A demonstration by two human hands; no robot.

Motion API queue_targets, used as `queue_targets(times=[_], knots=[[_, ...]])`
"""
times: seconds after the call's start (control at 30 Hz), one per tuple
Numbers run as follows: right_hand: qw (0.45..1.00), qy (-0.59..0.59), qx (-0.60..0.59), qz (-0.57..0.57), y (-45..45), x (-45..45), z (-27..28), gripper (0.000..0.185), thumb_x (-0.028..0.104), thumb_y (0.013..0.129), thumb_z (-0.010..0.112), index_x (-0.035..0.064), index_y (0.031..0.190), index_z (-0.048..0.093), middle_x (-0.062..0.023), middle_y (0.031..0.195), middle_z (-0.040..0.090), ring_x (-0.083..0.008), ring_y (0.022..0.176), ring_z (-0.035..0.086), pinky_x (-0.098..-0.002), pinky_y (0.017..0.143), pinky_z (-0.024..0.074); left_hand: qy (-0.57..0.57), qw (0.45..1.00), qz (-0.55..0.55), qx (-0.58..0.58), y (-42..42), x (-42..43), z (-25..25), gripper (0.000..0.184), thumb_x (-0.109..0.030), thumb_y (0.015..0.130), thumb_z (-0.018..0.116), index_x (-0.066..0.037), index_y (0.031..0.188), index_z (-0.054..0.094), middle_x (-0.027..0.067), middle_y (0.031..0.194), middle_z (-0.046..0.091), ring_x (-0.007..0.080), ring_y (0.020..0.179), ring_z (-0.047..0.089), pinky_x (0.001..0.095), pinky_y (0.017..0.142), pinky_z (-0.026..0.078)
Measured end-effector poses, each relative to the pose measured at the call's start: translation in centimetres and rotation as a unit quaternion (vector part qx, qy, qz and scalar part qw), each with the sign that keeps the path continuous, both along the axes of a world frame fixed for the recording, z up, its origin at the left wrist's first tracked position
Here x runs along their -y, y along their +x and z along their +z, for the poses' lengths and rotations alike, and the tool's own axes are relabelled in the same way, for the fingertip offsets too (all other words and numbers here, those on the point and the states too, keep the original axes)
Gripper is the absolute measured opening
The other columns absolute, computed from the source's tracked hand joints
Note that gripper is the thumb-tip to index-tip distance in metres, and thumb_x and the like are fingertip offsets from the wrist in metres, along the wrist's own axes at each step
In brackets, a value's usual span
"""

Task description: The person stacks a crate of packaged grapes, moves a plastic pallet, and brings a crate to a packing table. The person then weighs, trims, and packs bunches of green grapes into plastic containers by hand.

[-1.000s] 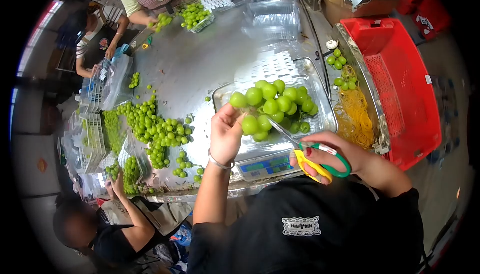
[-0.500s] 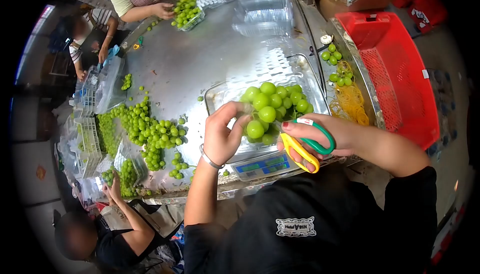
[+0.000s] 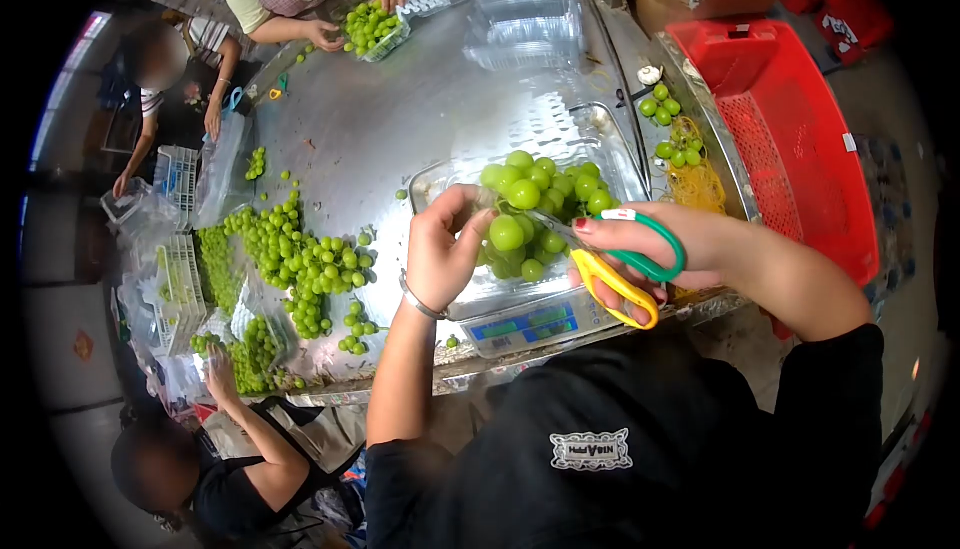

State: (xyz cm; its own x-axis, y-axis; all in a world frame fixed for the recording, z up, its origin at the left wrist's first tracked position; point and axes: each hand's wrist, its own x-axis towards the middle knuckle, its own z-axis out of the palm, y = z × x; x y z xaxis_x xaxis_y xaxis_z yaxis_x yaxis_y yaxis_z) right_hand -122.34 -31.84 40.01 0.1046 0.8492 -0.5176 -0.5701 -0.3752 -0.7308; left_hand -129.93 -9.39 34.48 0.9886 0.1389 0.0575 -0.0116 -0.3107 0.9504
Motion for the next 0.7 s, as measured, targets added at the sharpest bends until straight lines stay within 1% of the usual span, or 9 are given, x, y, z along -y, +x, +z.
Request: queue_targets(times=[0.17,0.27,0.33,0.4,0.47,0.53,0.57,0.63,0.7], knots=[[0.999,-0.022,0.022,0.044,1.0,-0.8,-0.7,0.048,0.046,0.085,0.042,-0.0009,0.085,0.051,-0.0041,0.058,0.053,-0.0120,0.042,0.051,-0.0205,0.034,0.0320,0.024,0.999,-0.022,0.003,0.2,0.1,0.1,0.012,0.000,0.077,0.056,0.002,0.089,0.054,0.0035,0.072,0.058,0.0060,0.066,0.052,0.0207,0.059,0.042],[0.999,-0.022,0.012,0.023,1.2,-1.0,-1.3,0.047,0.045,0.084,0.045,-0.0012,0.084,0.052,-0.0042,0.057,0.052,-0.0123,0.040,0.049,-0.0220,0.033,0.0319,0.048,0.998,-0.033,0.023,0.4,0.1,0.3,0.012,0.000,0.075,0.057,0.001,0.087,0.056,0.0058,0.072,0.059,0.0106,0.066,0.054,0.0236,0.060,0.043],[1.000,-0.013,0.019,-0.003,0.6,-1.3,-2.1,0.044,0.043,0.084,0.047,-0.0012,0.081,0.052,-0.0041,0.054,0.049,-0.0116,0.038,0.047,-0.0233,0.033,0.0313,0.141,0.988,-0.051,0.037,0.5,0.0,0.2,0.009,0.002,0.079,0.054,0.003,0.087,0.053,0.0031,0.074,0.057,0.0061,0.070,0.052,0.0203,0.065,0.043],[0.990,-0.024,0.135,-0.019,-0.1,-1.6,-2.6,0.041,0.039,0.084,0.049,-0.0013,0.078,0.053,-0.0031,0.051,0.046,-0.0105,0.035,0.043,-0.0234,0.032,0.0306,0.161,0.986,-0.034,0.032,0.6,0.2,-0.3,0.007,0.002,0.078,0.054,0.003,0.085,0.053,0.0035,0.071,0.057,0.0060,0.068,0.051,0.0202,0.064,0.043],[0.989,-0.038,0.134,-0.047,-0.6,-1.8,-3.0,0.037,0.035,0.085,0.050,-0.0010,0.077,0.053,-0.0017,0.049,0.044,-0.0089,0.034,0.040,-0.0227,0.032,0.0297,0.124,0.992,0.010,0.019,0.7,0.2,-0.9,0.012,-0.002,0.073,0.058,0.001,0.085,0.056,0.0124,0.070,0.056,0.0194,0.065,0.056,0.0277,0.060,0.044],[0.983,0.005,0.178,-0.044,-0.9,-1.4,-2.6,0.035,0.033,0.085,0.050,-0.0010,0.078,0.054,-0.0006,0.049,0.044,-0.0081,0.033,0.038,-0.0223,0.032,0.0294,0.107,0.994,0.017,0.015,-0.4,-0.6,-1.4,0.012,-0.001,0.075,0.056,0.001,0.087,0.055,0.0097,0.074,0.057,0.0165,0.068,0.056,0.0254,0.063,0.044],[0.984,0.033,0.177,-0.016,-0.9,-0.3,-2.4,0.032,0.031,0.085,0.050,-0.0012,0.081,0.055,-0.0004,0.051,0.045,-0.0065,0.033,0.038,-0.0206,0.031,0.0291,0.047,0.997,0.063,0.026,-1.4,-1.4,-1.4,0.012,0.000,0.077,0.054,0.000,0.088,0.055,0.0077,0.077,0.058,0.0146,0.071,0.055,0.0244,0.065,0.044],[0.996,0.049,0.064,-0.031,-0.3,3.0,-2.1,0.030,0.028,0.084,0.052,-0.0018,0.086,0.056,-0.0005,0.052,0.046,-0.0052,0.034,0.038,-0.0185,0.031,0.0287,-0.058,0.987,0.145,0.042,-4.8,-4.5,-2.4,0.011,0.001,0.079,0.051,0.000,0.090,0.053,0.0046,0.084,0.057,0.0120,0.077,0.055,0.0231,0.069,0.044],[0.976,0.127,0.005,-0.174,-0.4,7.1,-4.1,0.029,0.026,0.083,0.052,-0.0020,0.092,0.056,-0.0006,0.052,0.045,-0.0044,0.033,0.037,-0.0170,0.031,0.0274,-0.128,0.965,0.223,0.059,-9.0,-7.1,-2.9,0.010,0.000,0.081,0.050,0.000,0.091,0.052,0.0041,0.088,0.057,0.0118,0.080,0.054,0.0235,0.072,0.045]])
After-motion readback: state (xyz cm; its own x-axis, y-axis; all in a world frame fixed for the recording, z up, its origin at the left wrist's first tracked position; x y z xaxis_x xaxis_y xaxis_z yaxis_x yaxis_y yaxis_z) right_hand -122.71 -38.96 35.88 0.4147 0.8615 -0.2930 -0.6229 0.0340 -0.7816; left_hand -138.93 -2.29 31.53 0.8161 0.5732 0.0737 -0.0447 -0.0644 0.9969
